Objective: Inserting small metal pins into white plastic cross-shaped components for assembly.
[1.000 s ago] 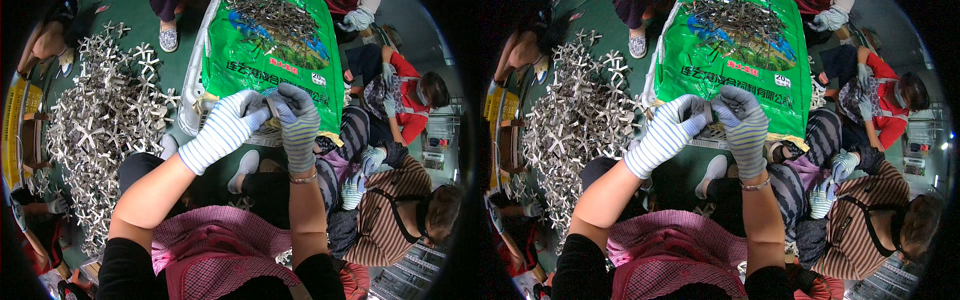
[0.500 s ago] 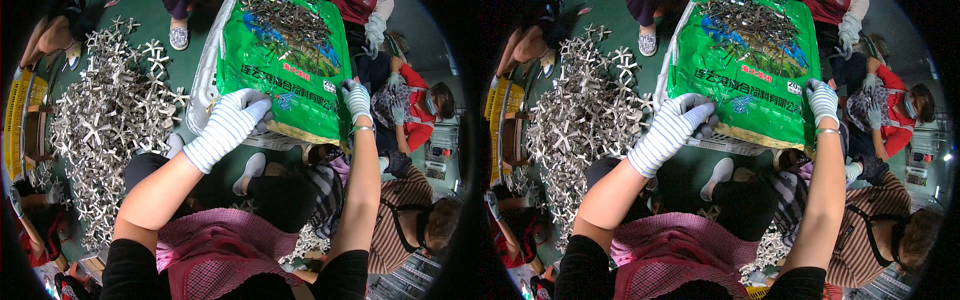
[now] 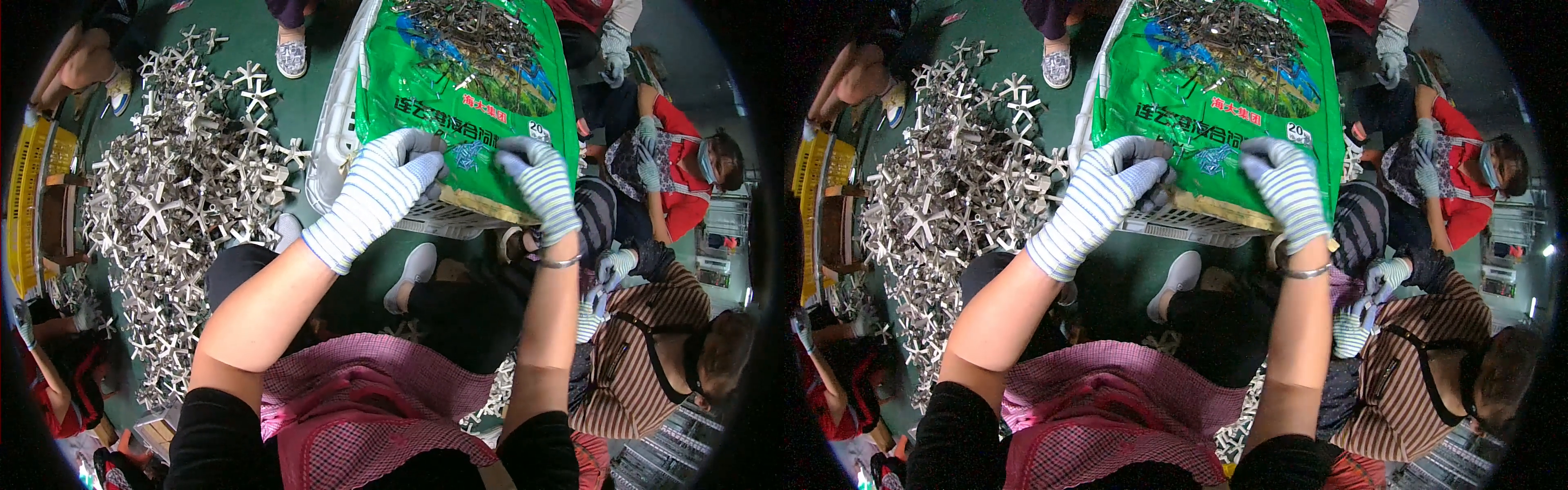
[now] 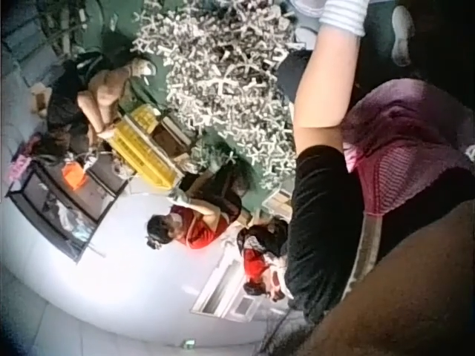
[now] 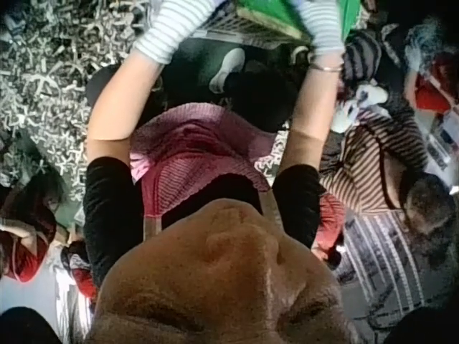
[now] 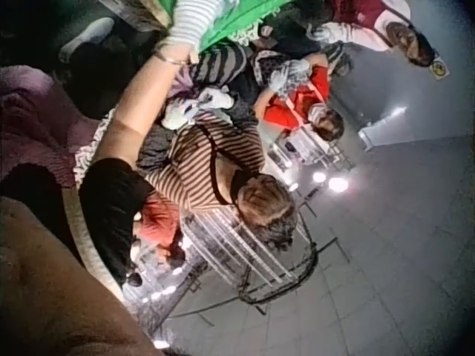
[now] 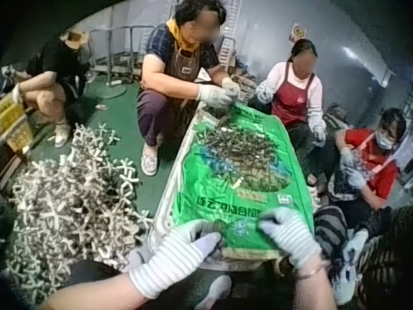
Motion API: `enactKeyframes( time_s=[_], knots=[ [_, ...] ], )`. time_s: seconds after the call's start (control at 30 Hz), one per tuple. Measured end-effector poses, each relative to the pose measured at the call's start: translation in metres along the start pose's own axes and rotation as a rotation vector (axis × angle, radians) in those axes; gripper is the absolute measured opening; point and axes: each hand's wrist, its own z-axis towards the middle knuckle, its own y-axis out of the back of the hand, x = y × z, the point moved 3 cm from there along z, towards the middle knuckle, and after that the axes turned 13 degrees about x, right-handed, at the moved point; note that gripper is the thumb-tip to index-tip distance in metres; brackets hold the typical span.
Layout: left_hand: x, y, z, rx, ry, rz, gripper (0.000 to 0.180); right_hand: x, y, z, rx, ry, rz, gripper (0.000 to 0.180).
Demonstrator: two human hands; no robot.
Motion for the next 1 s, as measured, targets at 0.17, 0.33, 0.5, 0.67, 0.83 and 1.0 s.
enactKeyframes(
  time_s=[0.17, 0.33, 0.5, 0.67, 0.83, 1.0],
  knots=[
    [-0.001, -0.004, -0.004, 0.027, 0.008, 0.019, 0.023, -0.028, -0.03, -0.015, -0.092, -0.115, 0.141, 0.034],
    [-0.003, -0.004, -0.003, 0.001, 0.006, -0.013, 0.022, -0.014, -0.046, -0.002, -0.121, -0.112, -0.244, 0.034],
    [-0.003, -0.002, -0.001, 0.03, -0.028, 0.061, 0.023, 0.004, -0.053, -0.001, -0.112, -0.122, -0.658, 0.023],
    [-0.013, 0.002, -0.001, -0.015, -0.005, -0.095, 0.021, -0.014, -0.048, -0.001, -0.176, -0.033, -0.425, 0.027],
    [-0.016, 0.003, -0.003, -0.077, -0.04, -0.15, 0.018, -0.016, -0.042, -0.009, -0.188, -0.033, -0.391, 0.024],
    [-0.01, -0.004, -0.002, -0.024, 0.008, -0.15, 0.019, -0.013, -0.024, -0.025, -0.395, 0.067, -0.339, 0.024]
  ],
)
